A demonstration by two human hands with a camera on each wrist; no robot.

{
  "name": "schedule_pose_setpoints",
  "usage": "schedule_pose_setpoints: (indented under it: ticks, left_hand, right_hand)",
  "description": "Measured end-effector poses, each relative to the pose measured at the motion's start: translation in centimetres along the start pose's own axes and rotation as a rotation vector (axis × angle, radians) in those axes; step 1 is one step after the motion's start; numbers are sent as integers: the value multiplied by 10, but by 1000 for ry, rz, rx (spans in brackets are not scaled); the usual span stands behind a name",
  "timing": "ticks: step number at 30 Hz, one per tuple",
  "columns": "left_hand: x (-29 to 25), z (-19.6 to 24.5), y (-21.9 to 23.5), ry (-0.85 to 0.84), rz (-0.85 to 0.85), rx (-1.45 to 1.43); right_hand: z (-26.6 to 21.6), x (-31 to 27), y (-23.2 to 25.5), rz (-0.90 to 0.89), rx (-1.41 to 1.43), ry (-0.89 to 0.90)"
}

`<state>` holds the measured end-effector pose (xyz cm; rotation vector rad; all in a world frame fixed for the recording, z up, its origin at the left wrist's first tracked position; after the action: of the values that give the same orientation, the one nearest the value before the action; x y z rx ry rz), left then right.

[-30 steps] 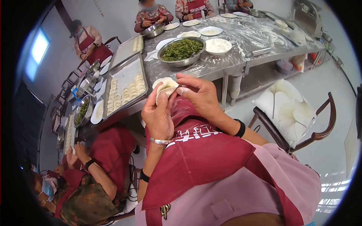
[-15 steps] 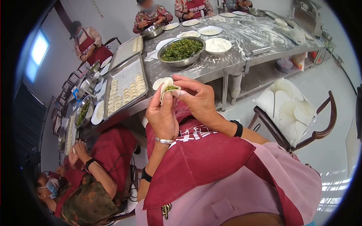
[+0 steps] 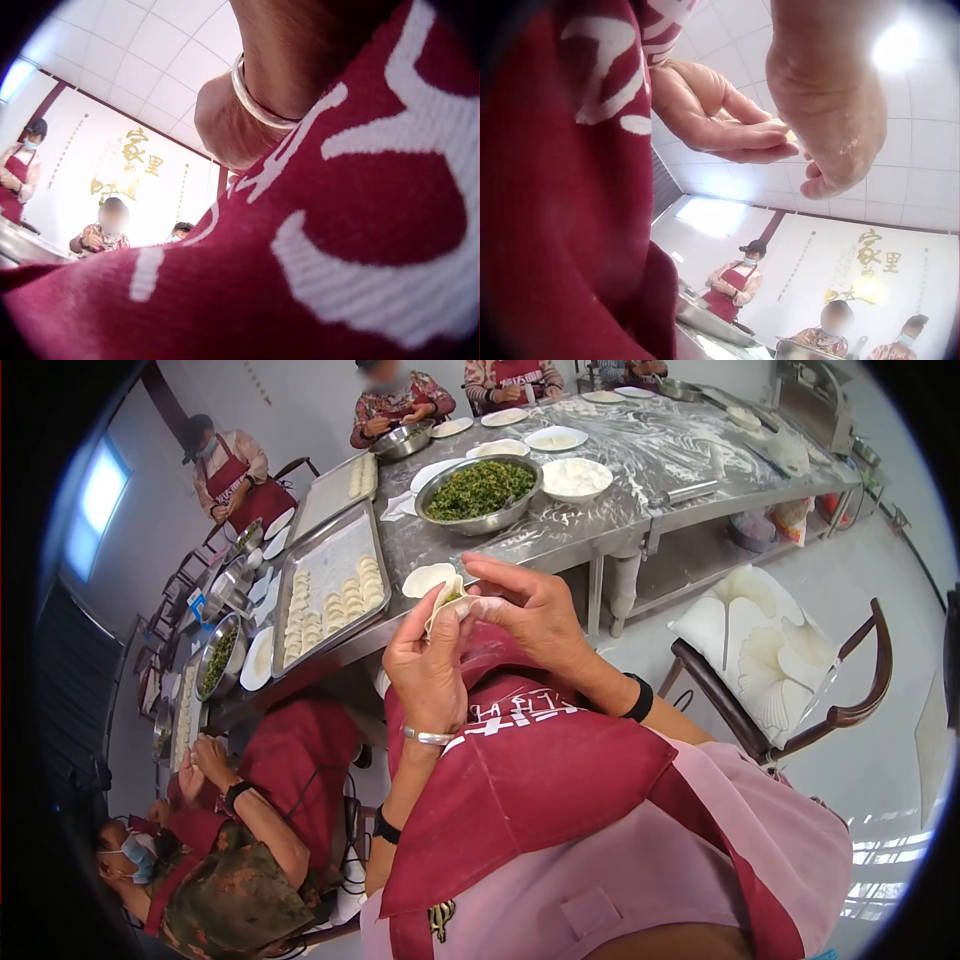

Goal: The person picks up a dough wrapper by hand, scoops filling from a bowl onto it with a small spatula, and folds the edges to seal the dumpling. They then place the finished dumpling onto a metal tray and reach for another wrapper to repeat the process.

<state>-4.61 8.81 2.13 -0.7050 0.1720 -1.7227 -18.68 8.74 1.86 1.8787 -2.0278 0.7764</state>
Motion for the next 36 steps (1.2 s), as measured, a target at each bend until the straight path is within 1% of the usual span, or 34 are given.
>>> schedule_pose_setpoints:
  ticks: [4,10,13,16,19,22,25,28,31,34,36]
  left_hand:
    - [-1,0,1,18,1,18]
    - [-1,1,0,25,27,9]
    - [-1,0,0,13,35,16]
    - [0,0,3,-1,15,96]
    - [-1,0,2,30,2,144]
    - [0,0,2,42,-25,169]
    - [0,4,3,60,-50,238]
    - [1,11,3,62,-63,192]
    - [0,14,1,81,-77,187]
    - [-2,15,-1,117,-97,205]
    - [-2,13,-1,118,-146,224]
  right_hand:
    - [-7,-1,-3,-37,9,10]
    - [-16,-4,-2,-27,-207,148]
    - [-18,-4,-3,5,-259,215]
    - [-18,-3,-3,20,-280,306]
    - [-19,-3,-2,-19,-227,259]
    - [-16,-3,0,-24,-251,327]
    - [-9,-2,4,-85,-222,239]
    - [-16,-3,1,-62,-206,165]
    - [-20,-3,0,-81,-270,236]
    - [-16,-3,-1,-148,-132,107]
    - [-16,-2,1,-193,-253,214]
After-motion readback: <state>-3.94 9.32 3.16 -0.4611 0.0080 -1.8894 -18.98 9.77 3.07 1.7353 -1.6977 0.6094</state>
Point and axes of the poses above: each hand's wrist, its own x-axis towards the middle knuckle, its own y-axis out of the back of the hand, z = x × y, the point moved 4 cm from there along x, towards the middle knuckle, and after that the axes turned 3 degrees about -x, right-handed, at the moved point
